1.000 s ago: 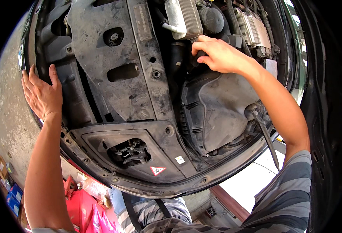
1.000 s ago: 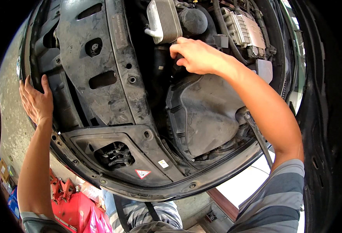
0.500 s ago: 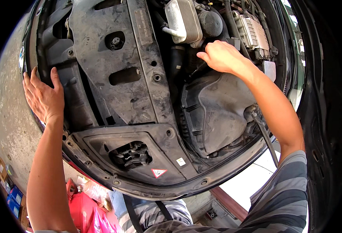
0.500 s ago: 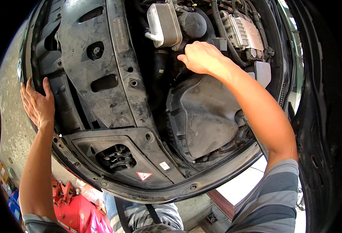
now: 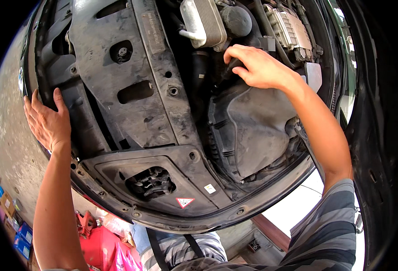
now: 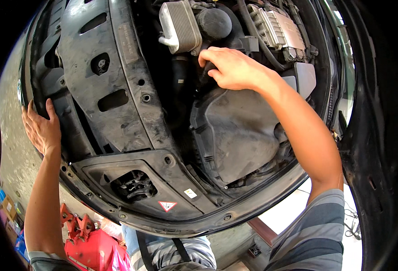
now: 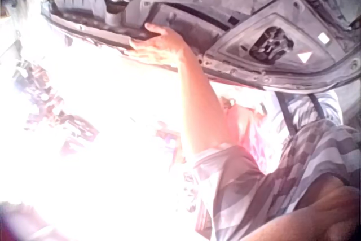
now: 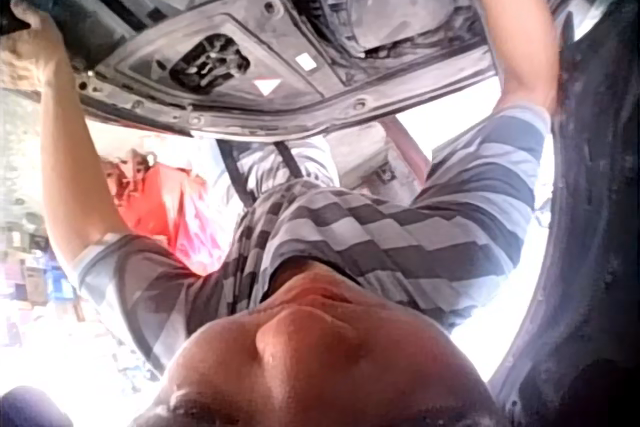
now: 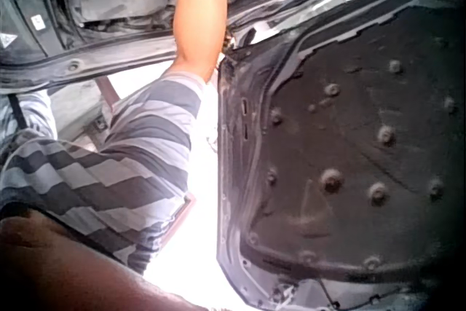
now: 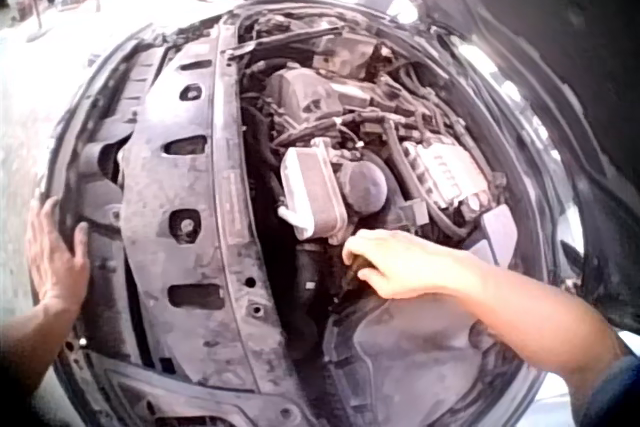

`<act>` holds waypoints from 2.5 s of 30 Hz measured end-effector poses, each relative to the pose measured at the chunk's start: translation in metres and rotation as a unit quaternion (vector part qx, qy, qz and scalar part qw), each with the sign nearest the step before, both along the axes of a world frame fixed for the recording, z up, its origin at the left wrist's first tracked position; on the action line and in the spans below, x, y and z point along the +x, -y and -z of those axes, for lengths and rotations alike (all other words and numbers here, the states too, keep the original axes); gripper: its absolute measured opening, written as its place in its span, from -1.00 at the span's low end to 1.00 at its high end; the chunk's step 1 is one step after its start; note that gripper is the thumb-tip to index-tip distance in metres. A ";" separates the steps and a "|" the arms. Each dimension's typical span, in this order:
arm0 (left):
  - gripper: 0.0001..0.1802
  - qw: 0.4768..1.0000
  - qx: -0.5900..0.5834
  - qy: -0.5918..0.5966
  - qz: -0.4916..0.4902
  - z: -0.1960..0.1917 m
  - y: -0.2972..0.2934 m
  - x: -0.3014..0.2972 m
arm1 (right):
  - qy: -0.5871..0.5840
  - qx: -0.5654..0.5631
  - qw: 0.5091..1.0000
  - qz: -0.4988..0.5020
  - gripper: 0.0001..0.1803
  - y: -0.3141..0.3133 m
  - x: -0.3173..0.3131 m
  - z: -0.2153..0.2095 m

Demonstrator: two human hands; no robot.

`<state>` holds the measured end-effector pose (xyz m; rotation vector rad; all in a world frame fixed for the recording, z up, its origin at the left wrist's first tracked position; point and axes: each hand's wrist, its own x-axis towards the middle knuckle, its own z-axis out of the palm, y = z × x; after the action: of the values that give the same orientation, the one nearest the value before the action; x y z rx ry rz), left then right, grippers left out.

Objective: The person selects sockets and a ratchet from a tool chest, then uses them to remove bolts from the front of a car's engine bay. They remove a plastic cover and a metal brace, placing the removed parts and bolts on a tray on the floor.

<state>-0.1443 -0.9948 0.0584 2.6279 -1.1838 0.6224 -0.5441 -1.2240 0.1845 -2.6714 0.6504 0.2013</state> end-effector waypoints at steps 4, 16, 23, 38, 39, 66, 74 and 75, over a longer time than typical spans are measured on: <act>-0.23 1.000 0.004 -0.002 -0.003 0.000 -0.003 0.003 | -0.270 -0.088 0.947 0.151 -0.72 -0.003 0.016 -0.002; -0.22 1.000 0.008 0.000 -0.004 0.004 -0.003 0.005 | -0.343 -0.049 0.934 0.090 -0.67 0.004 0.028 -0.005; -0.25 1.000 0.005 0.005 -0.003 0.001 -0.001 0.002 | -0.188 -0.058 0.972 0.128 -0.70 0.000 0.007 0.000; -0.26 1.000 0.007 0.003 -0.007 -0.001 0.000 -0.001 | -0.147 0.036 0.987 0.060 -0.71 0.011 0.008 -0.004; -0.26 1.000 0.003 0.001 -0.003 0.000 0.001 -0.001 | -0.071 0.041 0.997 -0.006 -0.69 0.012 0.002 -0.002; -0.22 1.000 -0.005 -0.005 0.008 0.002 0.000 0.003 | -0.021 -0.007 0.979 0.204 -0.77 0.006 -0.004 -0.033; -0.27 0.996 -0.054 -0.070 0.030 -0.006 0.001 -0.004 | 0.212 0.147 0.885 0.388 -0.71 -0.010 -0.084 -0.061; -0.28 0.995 -0.051 -0.087 0.019 -0.007 0.000 -0.006 | 0.253 0.178 0.845 0.435 -0.66 -0.018 -0.101 -0.059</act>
<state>-0.1499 -0.9948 0.0650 2.5103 -1.1157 0.4252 -0.6455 -1.2056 0.2434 -1.7222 1.3747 -0.5564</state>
